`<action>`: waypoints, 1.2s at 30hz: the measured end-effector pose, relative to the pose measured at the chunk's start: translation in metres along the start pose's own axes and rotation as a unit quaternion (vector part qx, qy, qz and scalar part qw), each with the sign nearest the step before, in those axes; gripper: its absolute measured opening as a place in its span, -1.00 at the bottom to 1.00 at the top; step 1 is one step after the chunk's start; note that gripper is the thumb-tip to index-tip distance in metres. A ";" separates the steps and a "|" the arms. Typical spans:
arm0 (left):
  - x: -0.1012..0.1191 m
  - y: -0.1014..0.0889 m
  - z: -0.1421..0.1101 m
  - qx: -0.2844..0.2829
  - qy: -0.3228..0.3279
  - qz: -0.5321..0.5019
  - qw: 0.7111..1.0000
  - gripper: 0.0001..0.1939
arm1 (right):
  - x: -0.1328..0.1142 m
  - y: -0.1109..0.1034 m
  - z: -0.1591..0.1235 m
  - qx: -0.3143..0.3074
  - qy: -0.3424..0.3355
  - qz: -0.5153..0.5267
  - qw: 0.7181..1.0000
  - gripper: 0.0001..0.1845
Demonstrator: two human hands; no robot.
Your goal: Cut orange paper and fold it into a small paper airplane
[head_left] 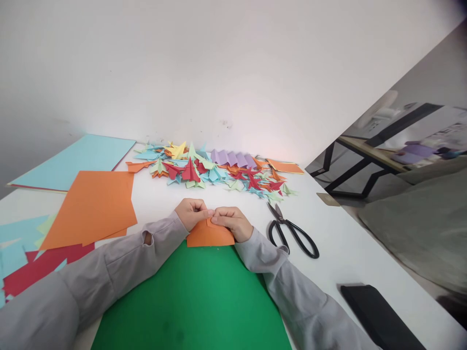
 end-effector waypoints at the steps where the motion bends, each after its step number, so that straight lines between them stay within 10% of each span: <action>1: 0.000 0.000 0.000 0.000 -0.005 -0.002 1.000 -0.59 | 0.000 -0.001 0.001 0.003 0.002 0.002 1.000 -0.73; 10: 0.001 -0.004 -0.001 0.012 -0.020 -0.015 1.000 -0.61 | -0.009 0.002 -0.003 -0.021 -0.070 -0.042 0.996 -0.66; 26: 0.008 0.000 -0.002 -0.012 0.032 0.012 0.999 -0.57 | 0.008 -0.005 0.001 0.015 0.010 -0.008 1.000 -0.78; 36: -0.003 -0.004 0.001 0.009 -0.008 -0.041 0.999 -0.58 | -0.006 0.000 -0.004 -0.014 -0.082 -0.075 0.994 -0.64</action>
Point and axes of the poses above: each hand's wrist, its own z-axis towards the middle knuckle, its own y-axis out of the palm, x = y × z, the point moved 9 cm from there along z, towards the middle knuckle, and after that the axes turned 12 degrees about z, right-handed, at the moved point
